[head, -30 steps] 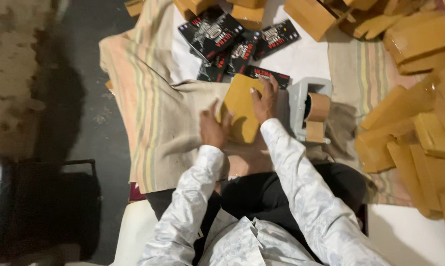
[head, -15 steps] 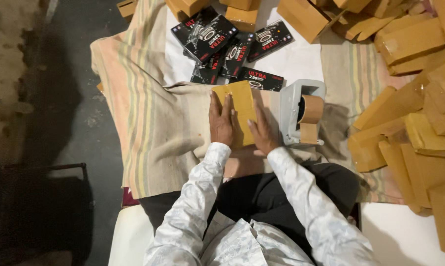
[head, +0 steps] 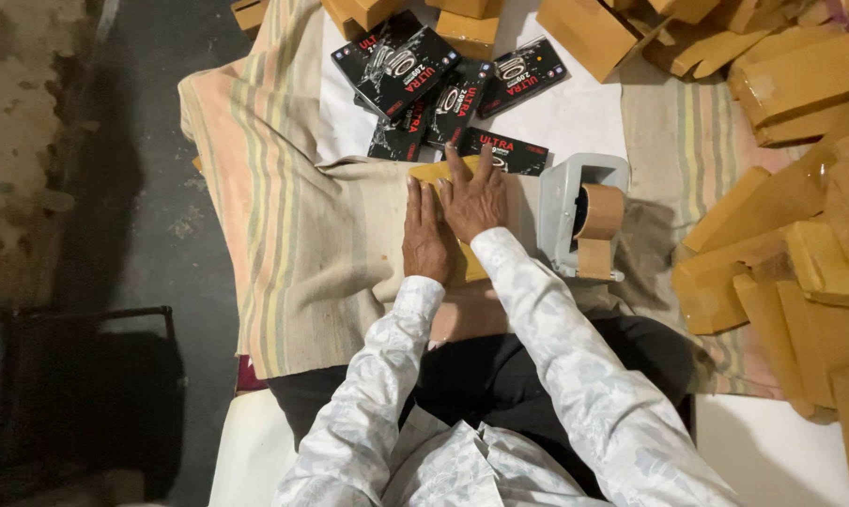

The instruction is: The person places small black packages into small cardboard boxes, closes the flaps, and seals them with packing tape using a handheld dispenser. The sealed boxes are set aside on a pile to the right.

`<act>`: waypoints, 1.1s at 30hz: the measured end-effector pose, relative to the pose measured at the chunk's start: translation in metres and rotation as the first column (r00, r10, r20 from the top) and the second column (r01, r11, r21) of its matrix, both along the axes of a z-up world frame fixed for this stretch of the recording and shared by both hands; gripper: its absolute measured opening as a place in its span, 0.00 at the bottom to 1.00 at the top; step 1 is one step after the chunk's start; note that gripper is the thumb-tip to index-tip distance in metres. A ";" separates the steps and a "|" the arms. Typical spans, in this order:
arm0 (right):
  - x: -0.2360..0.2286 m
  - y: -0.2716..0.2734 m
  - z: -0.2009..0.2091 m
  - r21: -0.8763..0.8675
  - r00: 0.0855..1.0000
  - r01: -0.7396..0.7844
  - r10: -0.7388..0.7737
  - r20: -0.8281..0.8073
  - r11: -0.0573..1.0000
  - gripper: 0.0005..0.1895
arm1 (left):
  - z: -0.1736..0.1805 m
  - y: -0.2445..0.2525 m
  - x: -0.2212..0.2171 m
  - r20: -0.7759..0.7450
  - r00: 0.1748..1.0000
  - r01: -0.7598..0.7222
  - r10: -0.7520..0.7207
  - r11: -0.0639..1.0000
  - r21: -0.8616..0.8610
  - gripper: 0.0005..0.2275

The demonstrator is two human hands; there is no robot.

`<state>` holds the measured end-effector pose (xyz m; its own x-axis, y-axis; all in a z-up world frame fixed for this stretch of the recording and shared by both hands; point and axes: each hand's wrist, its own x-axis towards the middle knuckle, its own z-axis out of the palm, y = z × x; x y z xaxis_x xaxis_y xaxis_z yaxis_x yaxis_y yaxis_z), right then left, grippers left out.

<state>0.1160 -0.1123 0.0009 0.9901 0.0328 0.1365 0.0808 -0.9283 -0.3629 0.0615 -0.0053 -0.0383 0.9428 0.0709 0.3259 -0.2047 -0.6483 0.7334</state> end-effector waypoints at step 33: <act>-0.125 -0.001 0.018 -0.234 0.943 -0.306 0.327 0.056 0.923 0.39 | 0.001 0.014 -0.024 -0.007 0.995 -0.091 0.095 0.924 -0.373 0.30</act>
<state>-0.0095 -0.1138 0.0188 0.9066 0.3816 0.1803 0.4066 -0.9042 -0.1306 0.0380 0.0090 -0.0376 0.9225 0.2761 0.2696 -0.1664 -0.3458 0.9235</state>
